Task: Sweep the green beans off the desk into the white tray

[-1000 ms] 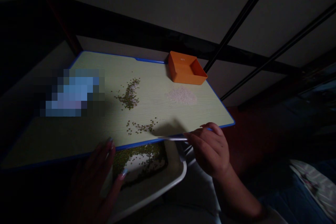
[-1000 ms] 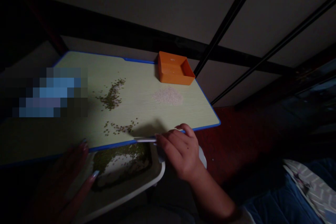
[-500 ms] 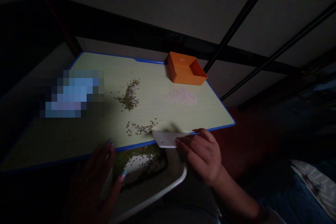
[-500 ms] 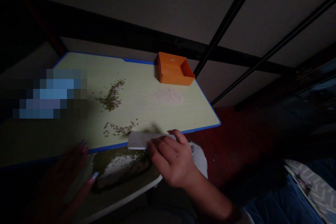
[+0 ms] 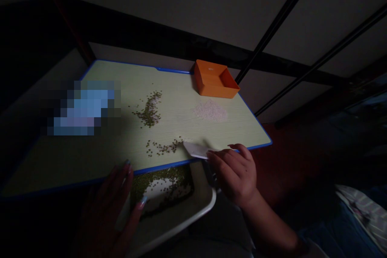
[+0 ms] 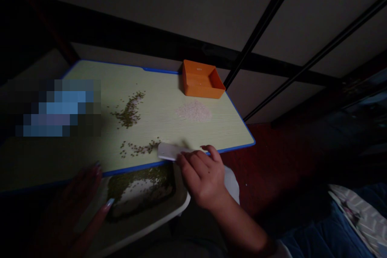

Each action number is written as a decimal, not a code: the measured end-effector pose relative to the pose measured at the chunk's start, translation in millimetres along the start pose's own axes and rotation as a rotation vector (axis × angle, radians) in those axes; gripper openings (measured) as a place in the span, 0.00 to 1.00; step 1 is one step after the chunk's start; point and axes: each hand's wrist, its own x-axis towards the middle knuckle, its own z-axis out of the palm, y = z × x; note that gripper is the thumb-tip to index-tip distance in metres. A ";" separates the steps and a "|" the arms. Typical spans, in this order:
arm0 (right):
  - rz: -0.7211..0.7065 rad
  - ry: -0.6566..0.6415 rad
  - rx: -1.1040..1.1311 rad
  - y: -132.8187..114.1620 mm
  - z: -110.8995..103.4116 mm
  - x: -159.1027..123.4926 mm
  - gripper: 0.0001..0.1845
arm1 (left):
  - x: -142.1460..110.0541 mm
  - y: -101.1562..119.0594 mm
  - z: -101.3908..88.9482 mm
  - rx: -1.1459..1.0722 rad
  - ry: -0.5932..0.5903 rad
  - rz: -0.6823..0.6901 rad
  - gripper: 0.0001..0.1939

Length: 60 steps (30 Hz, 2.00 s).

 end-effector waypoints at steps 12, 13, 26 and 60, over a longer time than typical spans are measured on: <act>0.018 0.015 -0.029 -1.4 8.6 7.6 0.10 | 1.8 0.3 0.6 0.003 0.005 0.002 0.37; 0.020 0.015 -0.024 -2.2 9.3 8.2 0.10 | 1.5 0.5 1.1 0.003 0.005 -0.009 0.37; 0.035 0.004 -0.049 -5.6 14.1 17.9 0.11 | 0.8 -1.6 -1.0 -0.005 0.007 0.007 0.36; -0.014 -0.005 0.051 -11.5 30.0 27.3 0.11 | -0.9 -2.7 0.5 0.024 0.012 0.014 0.36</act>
